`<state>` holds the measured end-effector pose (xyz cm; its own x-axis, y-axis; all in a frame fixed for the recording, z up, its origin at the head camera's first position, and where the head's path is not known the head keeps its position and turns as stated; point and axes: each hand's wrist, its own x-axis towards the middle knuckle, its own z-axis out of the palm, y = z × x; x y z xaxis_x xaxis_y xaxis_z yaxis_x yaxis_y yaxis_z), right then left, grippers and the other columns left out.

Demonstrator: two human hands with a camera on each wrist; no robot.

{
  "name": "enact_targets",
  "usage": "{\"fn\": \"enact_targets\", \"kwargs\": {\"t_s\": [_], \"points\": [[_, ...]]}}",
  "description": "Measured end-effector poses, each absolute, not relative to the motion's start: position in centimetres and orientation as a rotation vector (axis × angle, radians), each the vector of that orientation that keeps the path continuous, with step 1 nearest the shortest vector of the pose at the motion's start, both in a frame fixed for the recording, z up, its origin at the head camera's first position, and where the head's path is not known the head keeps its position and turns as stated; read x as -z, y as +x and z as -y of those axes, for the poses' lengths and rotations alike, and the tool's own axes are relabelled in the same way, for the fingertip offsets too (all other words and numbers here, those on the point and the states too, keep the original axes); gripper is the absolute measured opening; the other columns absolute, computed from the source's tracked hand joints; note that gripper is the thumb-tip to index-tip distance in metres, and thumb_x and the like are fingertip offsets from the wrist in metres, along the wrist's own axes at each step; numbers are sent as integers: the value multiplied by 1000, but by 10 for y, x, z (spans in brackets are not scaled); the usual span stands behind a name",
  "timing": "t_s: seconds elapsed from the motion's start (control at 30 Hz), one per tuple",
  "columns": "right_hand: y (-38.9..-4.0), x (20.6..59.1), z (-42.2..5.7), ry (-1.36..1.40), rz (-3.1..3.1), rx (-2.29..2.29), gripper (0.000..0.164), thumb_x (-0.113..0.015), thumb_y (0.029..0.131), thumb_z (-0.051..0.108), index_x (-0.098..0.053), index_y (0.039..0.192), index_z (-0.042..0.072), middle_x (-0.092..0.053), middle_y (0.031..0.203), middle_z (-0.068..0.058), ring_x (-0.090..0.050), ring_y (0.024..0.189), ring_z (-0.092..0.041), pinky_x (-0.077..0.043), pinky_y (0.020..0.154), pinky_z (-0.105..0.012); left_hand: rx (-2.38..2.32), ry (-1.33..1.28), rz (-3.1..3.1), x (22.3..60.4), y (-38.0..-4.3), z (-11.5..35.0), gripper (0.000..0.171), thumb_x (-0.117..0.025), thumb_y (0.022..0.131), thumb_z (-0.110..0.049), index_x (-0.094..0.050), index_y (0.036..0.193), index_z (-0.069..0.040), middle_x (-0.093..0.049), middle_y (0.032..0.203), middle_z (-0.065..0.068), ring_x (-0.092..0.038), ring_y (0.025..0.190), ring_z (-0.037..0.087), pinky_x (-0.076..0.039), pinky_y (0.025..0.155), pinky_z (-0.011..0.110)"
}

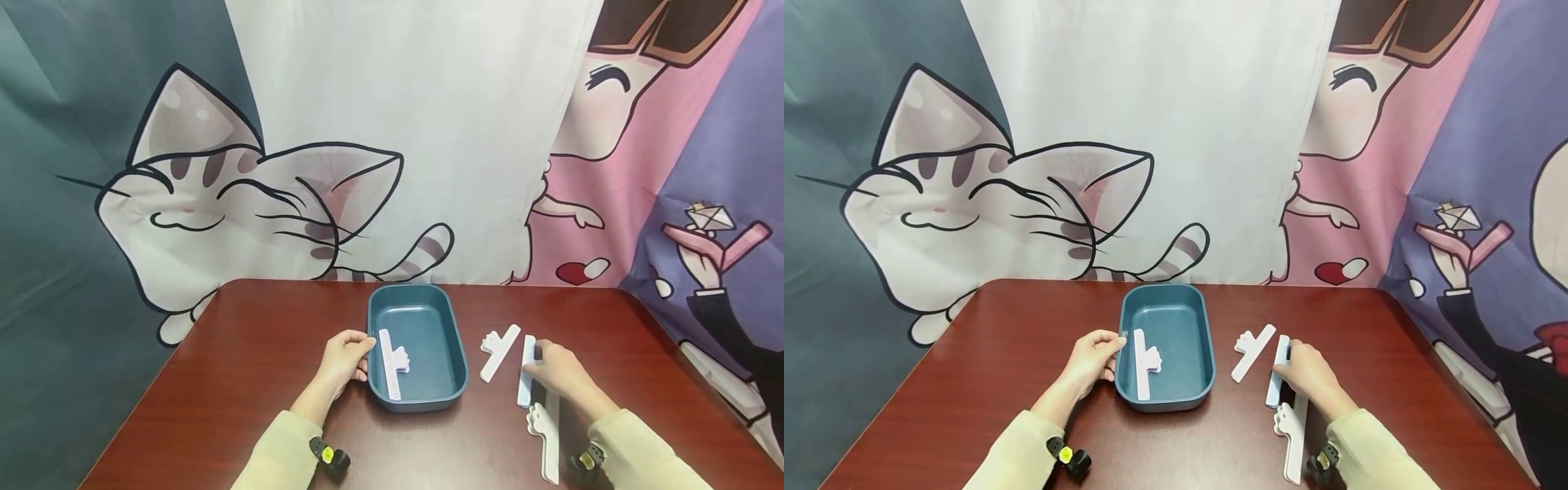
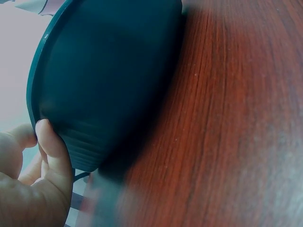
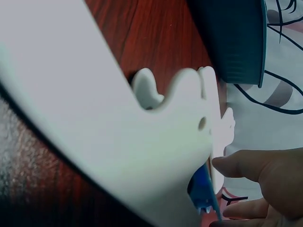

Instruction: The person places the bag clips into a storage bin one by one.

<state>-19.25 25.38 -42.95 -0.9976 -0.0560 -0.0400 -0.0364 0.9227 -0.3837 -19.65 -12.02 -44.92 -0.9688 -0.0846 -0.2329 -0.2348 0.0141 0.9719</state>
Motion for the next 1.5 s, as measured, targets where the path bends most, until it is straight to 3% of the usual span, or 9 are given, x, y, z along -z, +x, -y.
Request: {"fn": "enact_targets", "kwargs": {"t_s": [0.53,0.8,1.07,1.5], "points": [[-188,436,-260,-33,-3064,561,58,-72,74,26,-55,108,-18,-63,95,-30,-62,79,-33,-52,75,-53,-2140,-309,-2159,451,-193,118,25,-65,86,-13,-57,102,3,-55,60,2,-48,43,9,-45,37,21],[-187,435,-261,28,-3058,540,49,-74,73,33,-61,92,-10,-62,75,-13,-54,64,-22,-48,56,-42,-2139,-293,-2157,453,-192,120,28,-66,87,-17,-57,105,2,-55,60,1,-49,43,9,-46,37,23],[-181,441,-261,70,-3041,575,38,-74,73,36,-57,72,2,-52,62,-5,-45,57,-19,-37,49,-33,-2132,-295,-2158,457,-189,120,28,-66,86,-17,-57,104,2,-55,61,2,-49,43,10,-47,38,22],[-187,437,-265,89,-3083,657,36,-72,75,25,-60,84,-8,-62,72,-12,-53,63,-23,-47,55,-39,-2156,-272,-2170,455,-190,118,26,-64,87,-15,-56,103,4,-55,62,3,-48,43,9,-46,37,22]]}}
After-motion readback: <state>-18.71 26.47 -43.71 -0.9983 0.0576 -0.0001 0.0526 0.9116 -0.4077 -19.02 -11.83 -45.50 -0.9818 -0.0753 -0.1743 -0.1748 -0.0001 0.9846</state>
